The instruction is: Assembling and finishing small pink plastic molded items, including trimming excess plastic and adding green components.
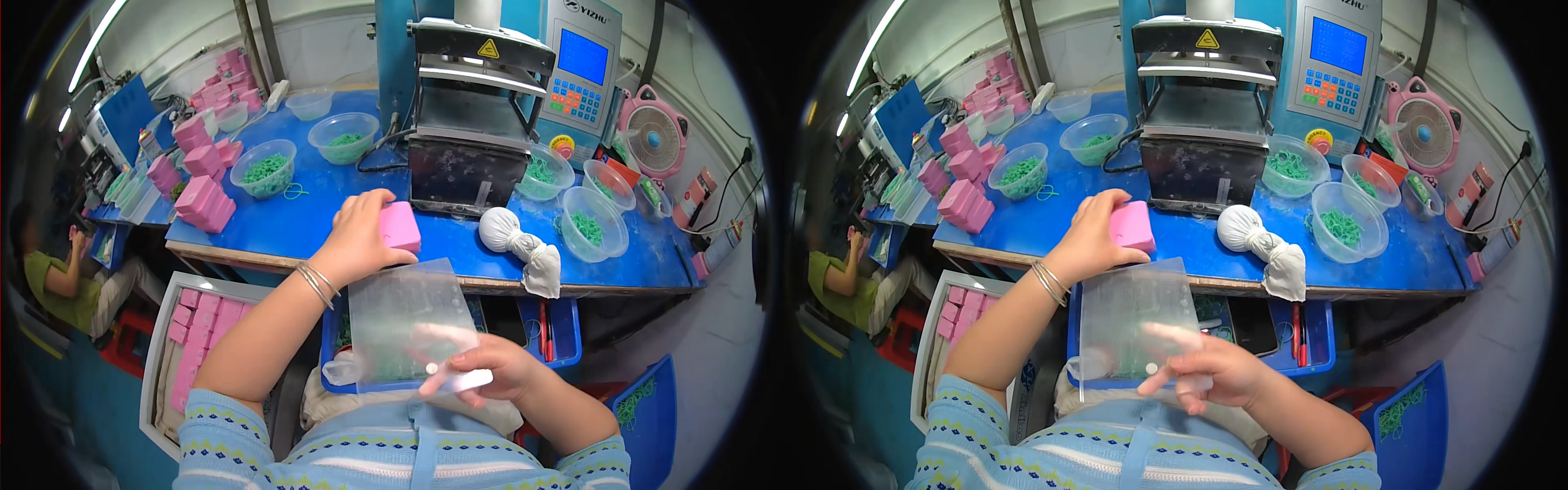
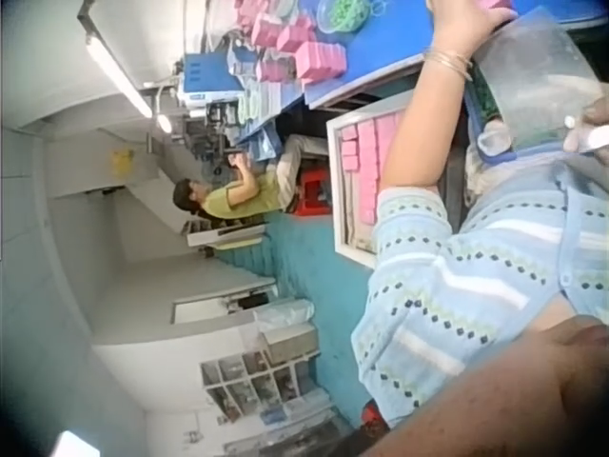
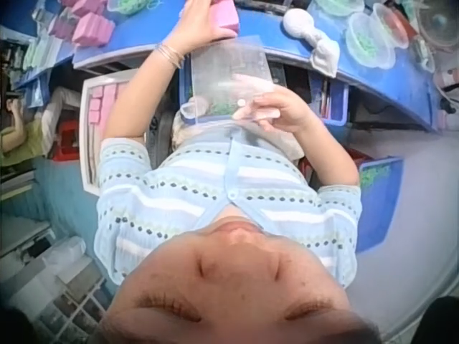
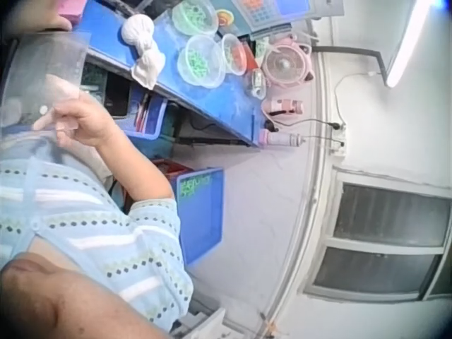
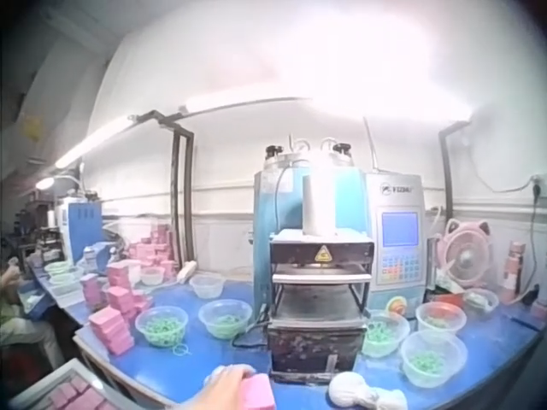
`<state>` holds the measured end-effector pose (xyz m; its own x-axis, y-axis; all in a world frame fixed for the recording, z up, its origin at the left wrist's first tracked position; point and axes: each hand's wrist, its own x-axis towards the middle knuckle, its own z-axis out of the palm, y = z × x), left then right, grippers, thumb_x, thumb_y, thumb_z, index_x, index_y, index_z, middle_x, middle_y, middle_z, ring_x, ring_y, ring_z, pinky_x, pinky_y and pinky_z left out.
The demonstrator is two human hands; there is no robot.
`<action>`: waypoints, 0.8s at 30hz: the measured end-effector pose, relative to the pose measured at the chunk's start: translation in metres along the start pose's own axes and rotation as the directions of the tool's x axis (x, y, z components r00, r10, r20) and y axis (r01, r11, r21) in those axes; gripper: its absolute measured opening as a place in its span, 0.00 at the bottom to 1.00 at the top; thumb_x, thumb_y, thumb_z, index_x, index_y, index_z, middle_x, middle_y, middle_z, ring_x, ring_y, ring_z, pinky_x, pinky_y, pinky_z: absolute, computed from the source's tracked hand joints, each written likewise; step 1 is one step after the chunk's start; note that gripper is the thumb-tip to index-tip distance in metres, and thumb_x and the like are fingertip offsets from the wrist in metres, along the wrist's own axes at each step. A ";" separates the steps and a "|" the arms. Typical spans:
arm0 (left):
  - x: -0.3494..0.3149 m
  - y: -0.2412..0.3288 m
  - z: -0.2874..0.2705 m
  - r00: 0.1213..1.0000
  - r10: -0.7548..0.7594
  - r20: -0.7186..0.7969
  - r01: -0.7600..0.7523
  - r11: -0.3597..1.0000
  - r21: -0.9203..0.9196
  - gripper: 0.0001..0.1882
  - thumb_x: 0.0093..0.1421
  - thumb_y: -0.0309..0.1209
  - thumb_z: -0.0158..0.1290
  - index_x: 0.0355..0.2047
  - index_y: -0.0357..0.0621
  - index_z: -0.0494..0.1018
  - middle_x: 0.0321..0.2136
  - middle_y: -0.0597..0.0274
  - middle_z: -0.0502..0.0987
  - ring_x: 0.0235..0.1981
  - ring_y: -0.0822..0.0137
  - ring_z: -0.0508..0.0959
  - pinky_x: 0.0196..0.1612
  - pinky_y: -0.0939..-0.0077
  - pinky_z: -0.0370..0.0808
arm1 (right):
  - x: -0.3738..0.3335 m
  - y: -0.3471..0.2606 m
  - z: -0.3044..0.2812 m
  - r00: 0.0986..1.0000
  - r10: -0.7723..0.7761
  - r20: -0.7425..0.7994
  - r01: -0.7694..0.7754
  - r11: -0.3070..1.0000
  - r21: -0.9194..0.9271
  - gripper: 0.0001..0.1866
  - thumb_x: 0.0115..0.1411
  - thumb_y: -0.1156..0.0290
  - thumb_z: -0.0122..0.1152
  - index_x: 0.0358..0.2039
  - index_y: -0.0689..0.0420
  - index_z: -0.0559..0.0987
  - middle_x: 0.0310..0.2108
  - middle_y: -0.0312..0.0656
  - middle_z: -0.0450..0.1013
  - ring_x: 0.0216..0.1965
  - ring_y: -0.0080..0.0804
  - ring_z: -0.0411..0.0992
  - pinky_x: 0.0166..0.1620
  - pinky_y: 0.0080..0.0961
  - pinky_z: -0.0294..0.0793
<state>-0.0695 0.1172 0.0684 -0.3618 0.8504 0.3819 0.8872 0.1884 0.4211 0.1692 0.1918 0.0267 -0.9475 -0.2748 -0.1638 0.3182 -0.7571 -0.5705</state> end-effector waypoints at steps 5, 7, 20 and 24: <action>-0.029 0.017 -0.009 0.913 0.323 -0.249 -0.349 0.935 -0.065 0.39 0.30 0.43 0.68 0.41 0.46 0.62 0.45 0.52 0.65 0.47 0.50 0.64 0.51 0.61 0.60 | -0.002 0.013 0.002 0.998 -0.024 -0.052 0.016 0.989 -0.144 0.36 0.61 0.70 0.47 0.63 0.48 0.41 0.42 0.55 0.70 0.23 0.33 0.73 0.28 0.24 0.73; -0.049 0.043 -0.022 0.876 0.458 -0.155 -0.456 0.889 0.051 0.31 0.33 0.45 0.66 0.37 0.50 0.67 0.47 0.51 0.64 0.50 0.49 0.63 0.52 0.53 0.58 | -0.006 0.015 0.004 0.991 -0.105 -0.077 0.077 0.950 -0.304 0.34 0.60 0.70 0.48 0.63 0.51 0.43 0.45 0.53 0.69 0.31 0.35 0.74 0.33 0.24 0.73; -0.104 0.054 -0.029 0.590 0.656 -0.470 -0.710 0.699 0.084 0.13 0.44 0.35 0.58 0.34 0.63 0.77 0.50 0.58 0.63 0.56 0.51 0.59 0.56 0.46 0.60 | -0.006 0.037 -0.001 0.944 -0.328 0.038 0.226 0.556 -0.800 0.17 0.59 0.77 0.46 0.50 0.59 0.67 0.42 0.46 0.71 0.38 0.29 0.72 0.37 0.24 0.72; -0.100 0.045 -0.024 0.719 0.578 -0.386 -0.597 0.798 0.084 0.21 0.44 0.39 0.60 0.42 0.56 0.74 0.52 0.53 0.62 0.57 0.49 0.58 0.56 0.47 0.58 | -0.006 0.034 0.008 0.967 -0.246 -0.069 0.126 0.694 -0.709 0.24 0.59 0.77 0.46 0.57 0.56 0.59 0.43 0.50 0.71 0.35 0.29 0.73 0.33 0.22 0.72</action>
<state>0.0001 0.0285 0.0687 0.1427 0.5307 0.8355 0.9479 -0.3162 0.0389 0.1855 0.1628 0.0151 -0.9965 -0.0386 -0.0738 0.0785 -0.1401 -0.9870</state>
